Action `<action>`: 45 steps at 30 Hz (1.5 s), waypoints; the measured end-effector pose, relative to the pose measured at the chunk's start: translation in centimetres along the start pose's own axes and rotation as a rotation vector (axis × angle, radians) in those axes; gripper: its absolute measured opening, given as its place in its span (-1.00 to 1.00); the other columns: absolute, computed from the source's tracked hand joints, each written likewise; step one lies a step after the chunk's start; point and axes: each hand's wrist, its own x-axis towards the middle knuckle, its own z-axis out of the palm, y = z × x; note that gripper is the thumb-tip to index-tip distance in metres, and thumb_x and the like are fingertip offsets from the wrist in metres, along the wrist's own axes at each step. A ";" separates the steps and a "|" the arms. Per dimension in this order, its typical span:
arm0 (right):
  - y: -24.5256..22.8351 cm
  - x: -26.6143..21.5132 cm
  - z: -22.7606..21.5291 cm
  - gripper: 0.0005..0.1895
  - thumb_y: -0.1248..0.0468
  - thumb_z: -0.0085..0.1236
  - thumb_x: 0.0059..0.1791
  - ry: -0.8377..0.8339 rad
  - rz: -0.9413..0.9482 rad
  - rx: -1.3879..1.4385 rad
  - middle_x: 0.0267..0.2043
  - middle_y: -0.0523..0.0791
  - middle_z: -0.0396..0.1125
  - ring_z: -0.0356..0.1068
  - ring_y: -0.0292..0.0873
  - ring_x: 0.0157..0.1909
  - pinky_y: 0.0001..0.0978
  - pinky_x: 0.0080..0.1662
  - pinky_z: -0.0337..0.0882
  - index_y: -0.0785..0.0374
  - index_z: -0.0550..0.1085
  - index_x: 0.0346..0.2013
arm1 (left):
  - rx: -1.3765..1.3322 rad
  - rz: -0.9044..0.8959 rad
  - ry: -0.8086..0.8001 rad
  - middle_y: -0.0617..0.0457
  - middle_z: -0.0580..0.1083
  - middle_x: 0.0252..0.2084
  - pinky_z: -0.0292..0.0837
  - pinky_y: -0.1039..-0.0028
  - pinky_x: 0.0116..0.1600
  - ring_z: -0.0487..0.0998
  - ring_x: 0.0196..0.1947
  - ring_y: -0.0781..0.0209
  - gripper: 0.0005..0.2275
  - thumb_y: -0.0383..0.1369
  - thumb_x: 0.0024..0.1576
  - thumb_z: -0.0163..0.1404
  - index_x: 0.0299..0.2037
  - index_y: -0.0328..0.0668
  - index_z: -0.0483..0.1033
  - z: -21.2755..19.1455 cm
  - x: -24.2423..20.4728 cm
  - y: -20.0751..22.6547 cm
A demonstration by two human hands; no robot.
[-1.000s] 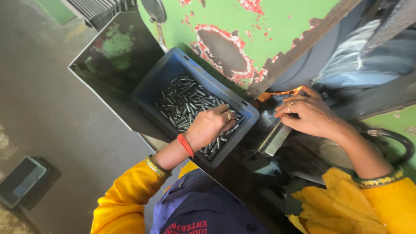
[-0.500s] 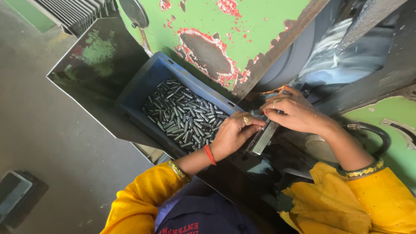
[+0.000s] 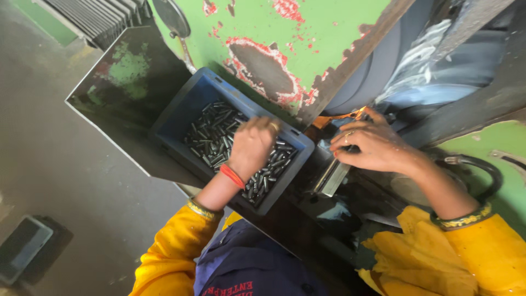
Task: The person repeatedly picks small cylindrical metal parts from a blue bin and rubs them against a rotating grinding wheel. The person handles the parts one at a time, moving them between the bin and the wheel throughout the clip.
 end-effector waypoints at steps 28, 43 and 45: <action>2.7 0.6 1.7 -0.74 0.12 0.06 -0.05 0.173 -0.093 -0.007 0.00 -0.25 0.54 0.37 -0.17 0.26 -0.01 0.42 0.03 0.04 0.66 -0.22 | -0.378 -0.179 0.021 -0.04 0.57 -0.27 0.52 0.25 -0.17 0.61 -0.25 -0.01 -0.85 -0.37 0.12 0.16 -0.15 -0.20 0.63 -0.8 -3.7 2.3; 1.4 -0.3 0.9 -0.61 -0.08 0.12 -0.06 0.130 -0.105 0.007 0.01 -0.12 0.51 0.38 -0.15 0.20 0.08 0.38 -0.13 0.07 0.65 -0.14 | -0.851 -0.085 0.046 -0.10 0.57 -0.12 0.47 0.29 0.11 0.58 -0.04 -0.07 -0.76 -0.55 0.15 0.02 0.01 -0.23 0.60 2.9 -0.2 9.6; 0.9 -0.3 0.9 -0.61 -0.09 0.15 -0.10 0.107 -0.087 -0.056 0.02 -0.14 0.50 0.36 -0.18 0.21 0.05 0.37 -0.13 0.03 0.65 -0.14 | -1.012 -0.006 0.043 -0.08 0.57 -0.05 0.49 0.27 0.13 0.60 0.00 -0.06 -0.73 -0.57 0.16 -0.02 0.05 -0.22 0.55 2.3 0.4 8.7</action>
